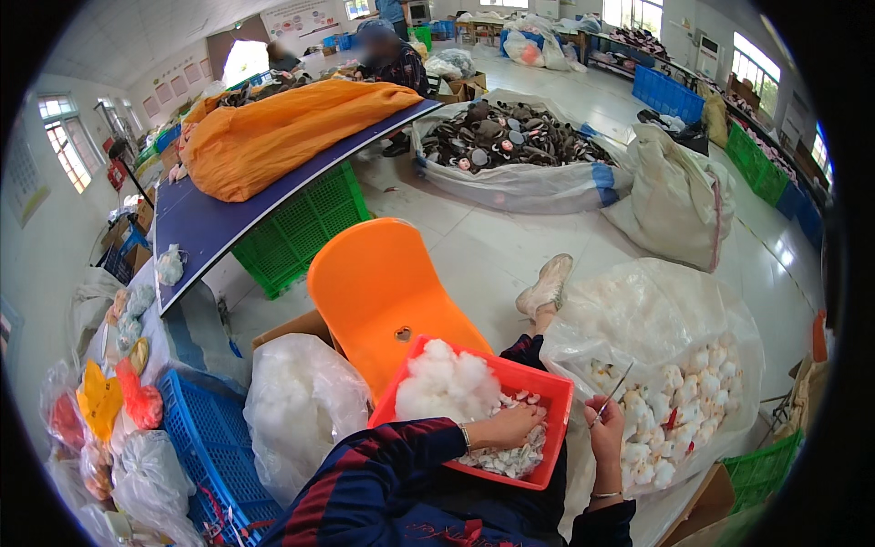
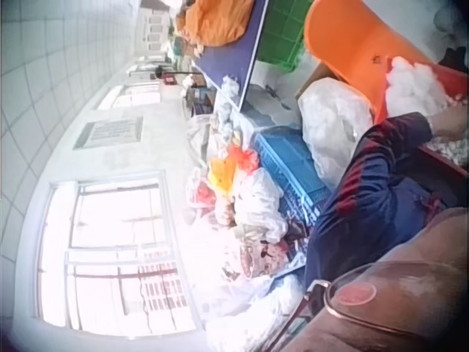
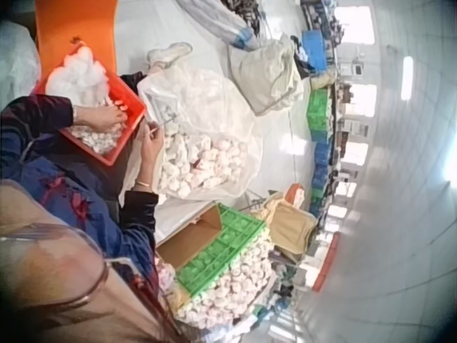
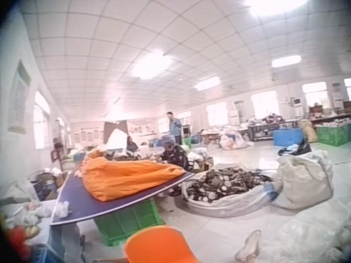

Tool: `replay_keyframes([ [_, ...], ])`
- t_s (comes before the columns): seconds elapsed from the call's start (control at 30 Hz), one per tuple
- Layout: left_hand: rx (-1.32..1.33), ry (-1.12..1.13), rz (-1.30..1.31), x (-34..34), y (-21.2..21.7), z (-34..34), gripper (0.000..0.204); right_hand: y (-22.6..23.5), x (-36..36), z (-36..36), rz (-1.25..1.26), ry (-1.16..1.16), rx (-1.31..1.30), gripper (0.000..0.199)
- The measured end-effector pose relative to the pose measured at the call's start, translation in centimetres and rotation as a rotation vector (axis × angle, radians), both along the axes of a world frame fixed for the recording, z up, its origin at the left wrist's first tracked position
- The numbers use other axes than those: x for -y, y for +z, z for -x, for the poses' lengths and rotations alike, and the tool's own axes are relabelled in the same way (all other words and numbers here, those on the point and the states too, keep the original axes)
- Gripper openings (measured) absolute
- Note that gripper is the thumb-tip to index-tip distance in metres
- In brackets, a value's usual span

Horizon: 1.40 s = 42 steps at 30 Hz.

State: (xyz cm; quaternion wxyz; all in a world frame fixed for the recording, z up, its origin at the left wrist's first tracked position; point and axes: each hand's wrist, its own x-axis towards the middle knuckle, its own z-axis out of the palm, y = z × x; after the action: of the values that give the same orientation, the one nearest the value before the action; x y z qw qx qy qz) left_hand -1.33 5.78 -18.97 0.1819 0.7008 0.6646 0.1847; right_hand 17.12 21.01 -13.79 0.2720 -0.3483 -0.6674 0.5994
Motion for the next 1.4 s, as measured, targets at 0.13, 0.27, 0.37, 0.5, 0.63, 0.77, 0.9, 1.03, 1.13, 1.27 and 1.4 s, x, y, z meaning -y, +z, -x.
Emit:
replay_keyframes([
  [0.13, 0.156, 0.042, 0.272, 0.1, 1.0, 0.6, 0.029, -0.6, 0.0, -0.2, 0.013, 0.005, -0.021, 0.029],
  [0.27, 0.198, 0.088, 0.316, 1.1, 3.9, 1.3, 0.026, -0.3, 0.3, -0.7, 0.034, 0.018, -0.042, 0.027],
  [0.37, 0.263, 0.127, 0.188, 1.7, 3.8, 1.5, 0.028, 0.8, 0.6, -0.1, 0.008, 0.026, 0.026, 0.022],
  [0.5, 0.376, 0.094, 0.141, 2.1, 1.6, 2.2, 0.037, 1.0, 0.8, -0.3, -0.093, 0.025, 0.152, 0.02],
  [0.63, 0.394, 0.293, -0.075, 3.8, 1.9, 2.6, 0.054, 2.9, 2.0, 0.5, -0.051, 0.096, 0.093, 0.025],
  [0.77, 0.604, 0.332, 0.215, 4.8, 6.2, 3.7, 0.039, 3.7, 3.2, 0.3, 0.015, 0.142, 0.007, 0.029],
  [0.9, 1.123, 0.339, 0.276, 6.1, 7.1, 3.7, 0.042, 4.0, 3.8, 0.9, 0.048, 0.193, 0.031, 0.03],
  [1.03, 1.47, 0.409, 0.329, 6.6, 8.6, 3.2, 0.045, 4.9, 5.0, 1.7, 0.055, 0.255, 0.034, 0.03],
  [1.13, 1.58, 0.432, 0.321, 6.8, 9.7, 2.5, 0.046, 5.4, 5.8, 2.8, 0.073, 0.308, 0.013, 0.029],
  [1.27, 1.573, 0.441, 0.294, 6.9, 10.2, 1.9, 0.046, 5.7, 6.8, 4.3, 0.158, 0.388, 0.024, 0.025],
  [1.4, 1.491, 0.505, 0.237, 7.2, 9.6, 1.8, 0.034, 5.9, 7.5, 4.9, 0.101, 0.452, 0.121, 0.02],
])
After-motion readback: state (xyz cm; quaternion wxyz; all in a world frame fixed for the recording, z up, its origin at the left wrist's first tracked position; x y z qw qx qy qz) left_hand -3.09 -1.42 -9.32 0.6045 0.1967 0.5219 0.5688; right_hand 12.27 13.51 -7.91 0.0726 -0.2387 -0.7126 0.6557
